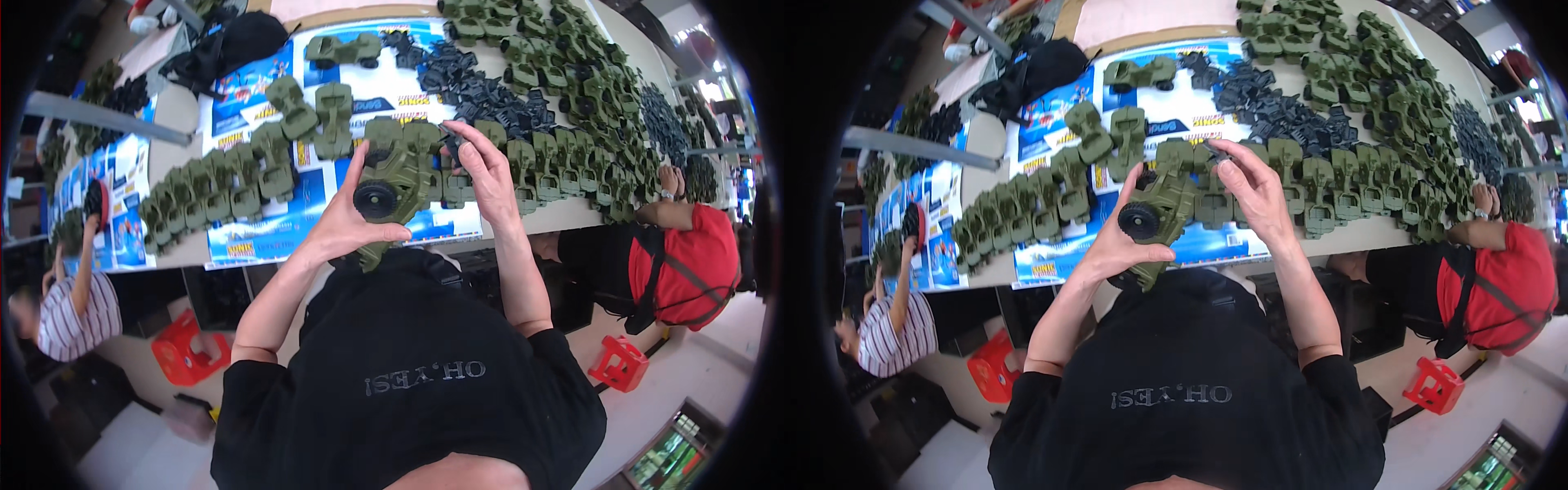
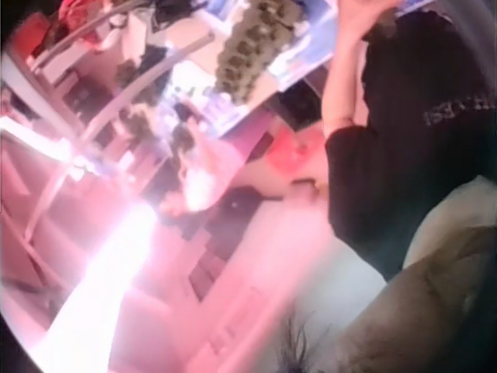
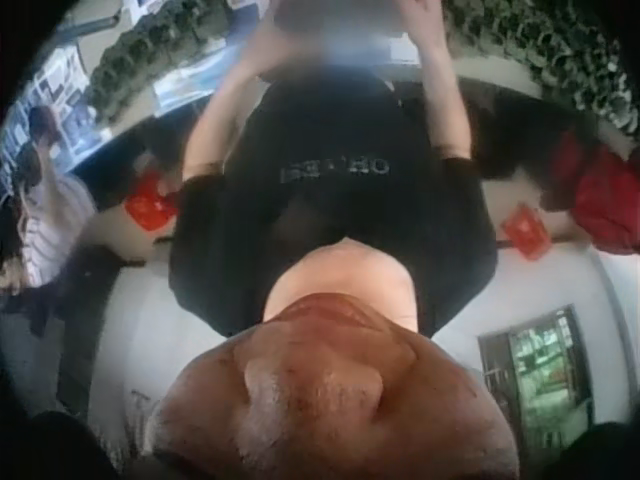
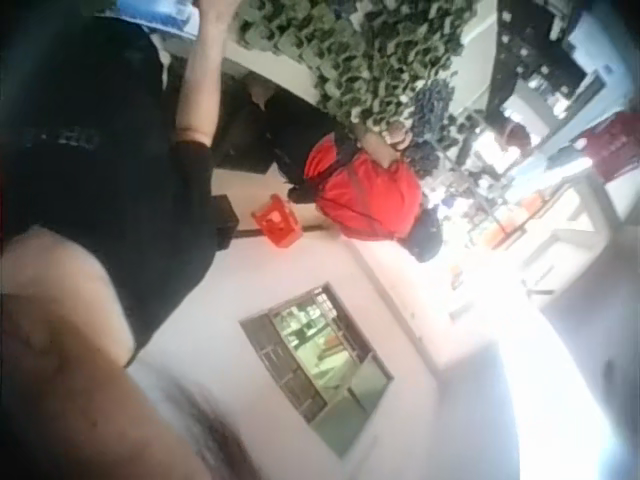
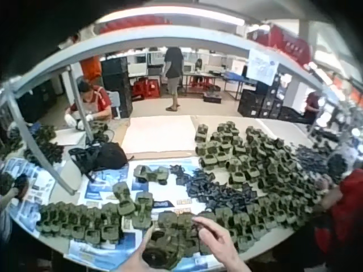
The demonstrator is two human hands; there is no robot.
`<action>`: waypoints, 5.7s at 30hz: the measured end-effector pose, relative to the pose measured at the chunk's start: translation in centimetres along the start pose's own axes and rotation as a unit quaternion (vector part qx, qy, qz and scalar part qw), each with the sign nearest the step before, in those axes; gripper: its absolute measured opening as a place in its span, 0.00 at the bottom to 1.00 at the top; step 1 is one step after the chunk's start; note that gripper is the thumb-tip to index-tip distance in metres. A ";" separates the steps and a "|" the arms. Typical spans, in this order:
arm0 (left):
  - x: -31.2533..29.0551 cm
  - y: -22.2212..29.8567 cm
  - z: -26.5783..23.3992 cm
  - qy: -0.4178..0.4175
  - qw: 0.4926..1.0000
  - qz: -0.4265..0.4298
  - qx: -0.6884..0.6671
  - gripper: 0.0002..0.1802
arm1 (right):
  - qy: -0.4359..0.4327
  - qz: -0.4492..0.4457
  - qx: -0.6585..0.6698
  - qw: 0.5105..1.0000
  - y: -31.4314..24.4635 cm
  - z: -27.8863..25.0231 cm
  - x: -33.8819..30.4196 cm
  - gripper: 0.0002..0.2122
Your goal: The person assembles green plastic toy tanks by hand. They pick up a tank body, attach black wheels to the sides, and place the completed unit on a table. The process is repeated for multiple units.
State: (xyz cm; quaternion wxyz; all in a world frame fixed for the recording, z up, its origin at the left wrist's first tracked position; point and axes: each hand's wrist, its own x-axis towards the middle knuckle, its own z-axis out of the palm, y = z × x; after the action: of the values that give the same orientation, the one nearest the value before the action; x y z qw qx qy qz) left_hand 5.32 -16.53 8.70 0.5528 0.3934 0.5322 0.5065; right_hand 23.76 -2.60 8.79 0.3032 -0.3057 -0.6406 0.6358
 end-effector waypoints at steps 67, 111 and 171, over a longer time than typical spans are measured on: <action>0.6 -0.4 1.2 0.119 0.964 0.059 0.232 0.55 | 0.072 0.029 -0.008 0.997 1.8 1.1 -1.3 0.30; 0.7 0.0 0.9 -0.004 0.946 -0.145 -0.291 0.44 | 0.018 -0.569 -0.266 0.778 2.2 2.1 0.3 0.28; -1.3 3.6 -1.0 -0.206 0.876 -0.050 0.434 0.53 | -0.075 0.166 0.183 0.966 5.9 2.8 -6.3 0.42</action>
State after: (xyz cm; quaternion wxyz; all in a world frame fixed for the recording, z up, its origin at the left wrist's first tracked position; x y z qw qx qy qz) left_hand 3.89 -17.26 12.32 0.4482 0.6625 0.5912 0.1038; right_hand 25.58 -9.28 2.84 0.1948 -0.2983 -0.4749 0.8047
